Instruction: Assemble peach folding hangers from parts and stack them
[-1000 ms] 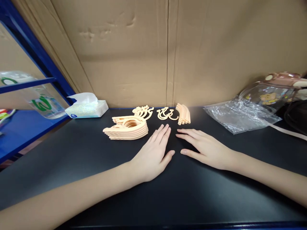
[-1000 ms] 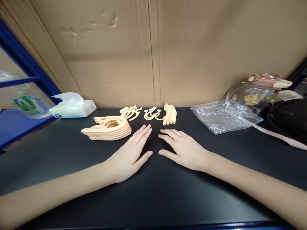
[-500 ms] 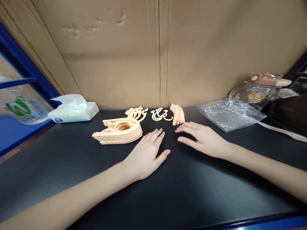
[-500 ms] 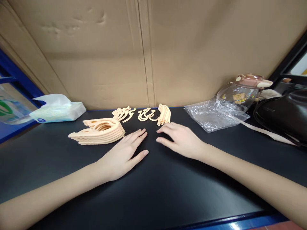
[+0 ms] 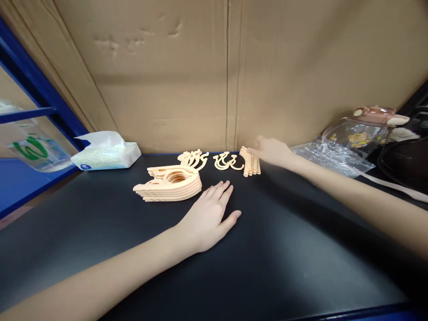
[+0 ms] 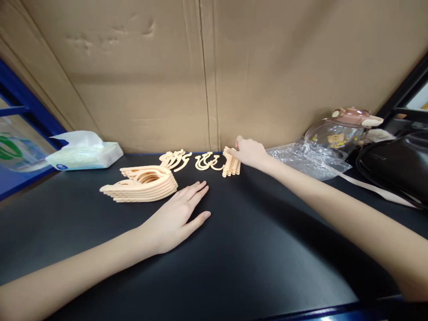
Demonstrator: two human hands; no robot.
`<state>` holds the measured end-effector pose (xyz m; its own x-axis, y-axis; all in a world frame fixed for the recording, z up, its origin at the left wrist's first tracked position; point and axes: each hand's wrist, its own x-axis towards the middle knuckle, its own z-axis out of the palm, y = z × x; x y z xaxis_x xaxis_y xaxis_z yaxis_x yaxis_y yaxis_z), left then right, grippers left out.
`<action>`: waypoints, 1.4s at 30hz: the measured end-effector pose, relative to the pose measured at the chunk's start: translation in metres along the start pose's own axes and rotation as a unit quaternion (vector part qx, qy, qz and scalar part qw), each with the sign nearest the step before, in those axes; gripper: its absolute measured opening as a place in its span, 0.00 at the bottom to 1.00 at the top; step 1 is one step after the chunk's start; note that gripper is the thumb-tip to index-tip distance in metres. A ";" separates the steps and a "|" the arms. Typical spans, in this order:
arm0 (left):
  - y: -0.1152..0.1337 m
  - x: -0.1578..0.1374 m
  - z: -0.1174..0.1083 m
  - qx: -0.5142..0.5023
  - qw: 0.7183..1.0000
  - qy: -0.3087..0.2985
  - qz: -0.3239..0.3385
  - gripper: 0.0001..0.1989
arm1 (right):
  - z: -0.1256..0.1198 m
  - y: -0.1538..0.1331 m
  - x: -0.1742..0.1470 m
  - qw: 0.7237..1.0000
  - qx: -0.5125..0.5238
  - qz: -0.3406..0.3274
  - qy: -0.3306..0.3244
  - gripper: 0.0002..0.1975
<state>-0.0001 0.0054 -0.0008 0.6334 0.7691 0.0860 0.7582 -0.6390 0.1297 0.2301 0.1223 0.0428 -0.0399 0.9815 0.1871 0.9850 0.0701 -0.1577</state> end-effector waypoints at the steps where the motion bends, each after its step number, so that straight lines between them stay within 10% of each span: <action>1: 0.000 0.000 0.000 0.000 1.000 -0.001 0.000 0.31 | 0.000 -0.003 0.004 1.000 -0.008 0.006 -0.007 0.24; 42: -0.002 -0.001 0.002 -0.013 1.000 0.016 0.005 0.30 | 0.020 0.024 0.025 0.998 0.017 0.031 -0.048 0.19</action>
<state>-0.0019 0.0056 -0.0032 0.6357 0.7627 0.1192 0.7470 -0.6467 0.1539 0.2496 0.1523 0.0241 0.0029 0.9965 0.0835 0.9797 0.0139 -0.1998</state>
